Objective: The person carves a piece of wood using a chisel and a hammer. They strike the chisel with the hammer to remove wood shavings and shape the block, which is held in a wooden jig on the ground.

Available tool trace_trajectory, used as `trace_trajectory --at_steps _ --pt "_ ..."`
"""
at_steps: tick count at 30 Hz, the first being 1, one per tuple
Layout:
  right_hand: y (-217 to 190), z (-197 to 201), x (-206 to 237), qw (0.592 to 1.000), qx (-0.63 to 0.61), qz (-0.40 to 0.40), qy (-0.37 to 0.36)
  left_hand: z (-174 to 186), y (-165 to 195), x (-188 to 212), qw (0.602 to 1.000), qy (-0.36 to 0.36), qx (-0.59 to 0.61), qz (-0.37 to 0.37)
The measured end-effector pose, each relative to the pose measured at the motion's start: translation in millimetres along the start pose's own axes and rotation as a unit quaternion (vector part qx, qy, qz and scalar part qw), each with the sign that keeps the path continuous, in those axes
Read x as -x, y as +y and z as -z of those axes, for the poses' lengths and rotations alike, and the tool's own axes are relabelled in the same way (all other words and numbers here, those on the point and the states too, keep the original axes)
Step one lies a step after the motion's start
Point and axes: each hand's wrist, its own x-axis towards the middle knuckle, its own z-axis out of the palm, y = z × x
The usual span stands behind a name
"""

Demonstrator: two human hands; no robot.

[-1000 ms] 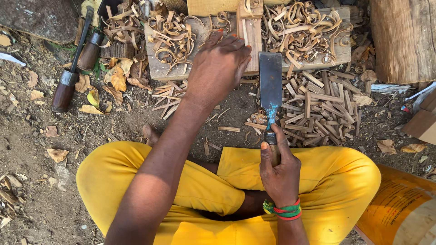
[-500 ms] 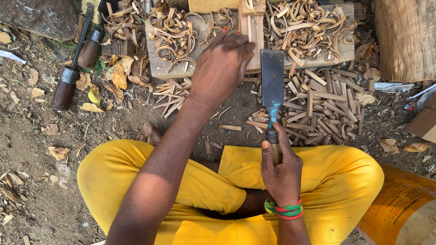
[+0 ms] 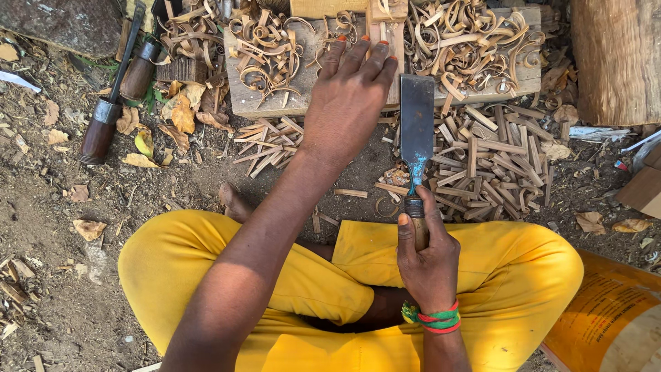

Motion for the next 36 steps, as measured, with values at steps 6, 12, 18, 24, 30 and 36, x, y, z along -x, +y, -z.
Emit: trace_trajectory --at_steps 6,12,18,24,30,36 --pt "1 0 0 1.0 -0.003 -0.016 -0.008 -3 7 -3 1.0 0.003 -0.013 -0.008" --pt "1 0 -1 1.0 -0.002 -0.008 -0.012 -3 10 -3 1.0 0.006 -0.001 0.003" --pt "0 1 -2 0.999 0.005 -0.03 -0.016 0 12 -2 1.0 -0.011 -0.019 0.0" --pt "-4 3 -1 1.0 0.016 0.018 0.003 -2 7 -4 1.0 0.016 -0.019 0.017" --pt "-12 7 3 0.998 0.051 0.032 0.018 6 0 -2 0.997 0.02 0.043 0.067" --pt "-23 11 7 0.994 0.082 0.07 0.03 19 -3 -2 0.997 -0.02 0.004 0.077"
